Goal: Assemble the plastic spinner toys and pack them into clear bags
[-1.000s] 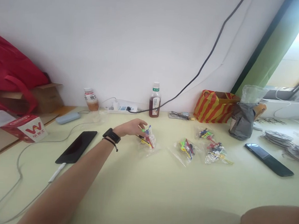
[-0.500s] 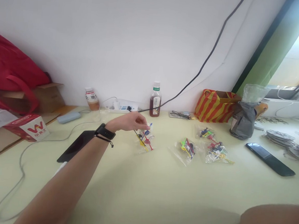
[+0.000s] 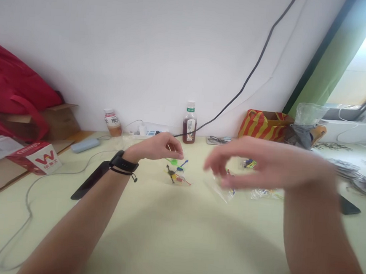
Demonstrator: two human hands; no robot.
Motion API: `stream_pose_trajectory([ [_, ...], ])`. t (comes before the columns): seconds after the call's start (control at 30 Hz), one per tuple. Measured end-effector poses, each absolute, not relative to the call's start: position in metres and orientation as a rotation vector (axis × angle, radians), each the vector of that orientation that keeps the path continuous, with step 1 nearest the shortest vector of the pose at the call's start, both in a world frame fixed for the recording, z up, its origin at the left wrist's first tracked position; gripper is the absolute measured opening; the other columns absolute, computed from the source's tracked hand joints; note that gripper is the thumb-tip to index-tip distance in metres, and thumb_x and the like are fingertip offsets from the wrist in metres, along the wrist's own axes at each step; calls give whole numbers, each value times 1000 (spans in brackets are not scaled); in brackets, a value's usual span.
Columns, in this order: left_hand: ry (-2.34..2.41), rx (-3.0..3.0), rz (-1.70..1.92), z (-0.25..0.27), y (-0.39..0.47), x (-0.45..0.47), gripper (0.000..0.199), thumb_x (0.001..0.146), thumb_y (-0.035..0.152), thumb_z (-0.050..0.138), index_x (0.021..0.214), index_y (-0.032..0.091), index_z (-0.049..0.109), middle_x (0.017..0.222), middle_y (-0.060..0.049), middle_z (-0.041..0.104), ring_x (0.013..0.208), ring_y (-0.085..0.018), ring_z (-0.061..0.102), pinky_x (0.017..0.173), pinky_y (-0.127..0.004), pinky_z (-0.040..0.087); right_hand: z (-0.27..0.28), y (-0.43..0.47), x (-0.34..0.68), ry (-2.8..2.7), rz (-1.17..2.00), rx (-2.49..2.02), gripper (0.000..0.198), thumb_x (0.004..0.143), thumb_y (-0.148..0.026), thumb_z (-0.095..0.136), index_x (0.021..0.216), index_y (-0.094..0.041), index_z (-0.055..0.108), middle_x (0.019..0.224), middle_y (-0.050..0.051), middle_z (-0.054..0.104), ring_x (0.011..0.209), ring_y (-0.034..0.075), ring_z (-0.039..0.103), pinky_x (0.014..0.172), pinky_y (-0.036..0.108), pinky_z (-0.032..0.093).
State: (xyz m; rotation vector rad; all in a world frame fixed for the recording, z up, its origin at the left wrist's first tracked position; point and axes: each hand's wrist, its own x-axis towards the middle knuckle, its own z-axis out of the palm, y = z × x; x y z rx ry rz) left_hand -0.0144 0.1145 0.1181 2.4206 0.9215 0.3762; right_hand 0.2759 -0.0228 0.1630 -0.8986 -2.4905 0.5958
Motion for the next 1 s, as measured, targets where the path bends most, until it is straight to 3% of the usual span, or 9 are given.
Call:
stream_pose_trajectory([
  [0.1,909,2420,410,121,108,-11,33,83,51,73,89,20,82,80,-4,75,70,-18,64,60,-27,44,141,26,241,-2295,464,-1041,22,90,-43,71,103,-24,72,99,5,74,82,19,69,68,28,53],
  [0.17,929,2434,413,121,108,-11,35,83,53,71,85,20,81,72,-2,71,64,-16,60,57,-27,40,117,58,220,-2272,537,-1014,21,90,-38,71,102,-21,69,99,5,74,77,18,68,65,28,52],
  [0.3,1024,2426,383,122,112,-19,37,79,55,74,89,20,81,71,-2,70,65,-17,60,56,-27,39,86,90,207,-2093,816,-947,11,92,-29,65,90,-18,65,78,2,69,64,14,62,57,25,50],
  [0.57,1038,2254,695,126,120,-34,41,84,59,72,90,19,79,85,-7,77,80,-20,68,68,-29,51,100,84,219,-1757,814,-840,32,88,-50,73,87,-19,65,78,2,66,61,12,57,57,25,51],
  [0.73,987,2135,952,116,134,-39,46,89,61,67,88,16,74,87,-9,76,82,-18,67,77,-30,53,99,106,243,-1528,774,-841,35,83,-52,77,91,-20,67,84,3,70,60,11,59,58,25,53],
  [0.9,1148,2189,460,97,151,-51,50,84,66,67,99,20,77,98,-9,79,84,-21,72,72,-28,53,80,136,303,-1245,719,-1200,27,84,-40,76,101,-22,67,88,3,73,64,10,64,63,22,56],
  [1.0,1319,2151,47,80,156,-54,50,68,68,78,81,19,78,81,-9,78,67,-21,70,61,-27,50,59,141,339,-1183,708,-1401,22,83,-29,76,96,-17,65,84,9,72,62,13,65,61,26,57],
])
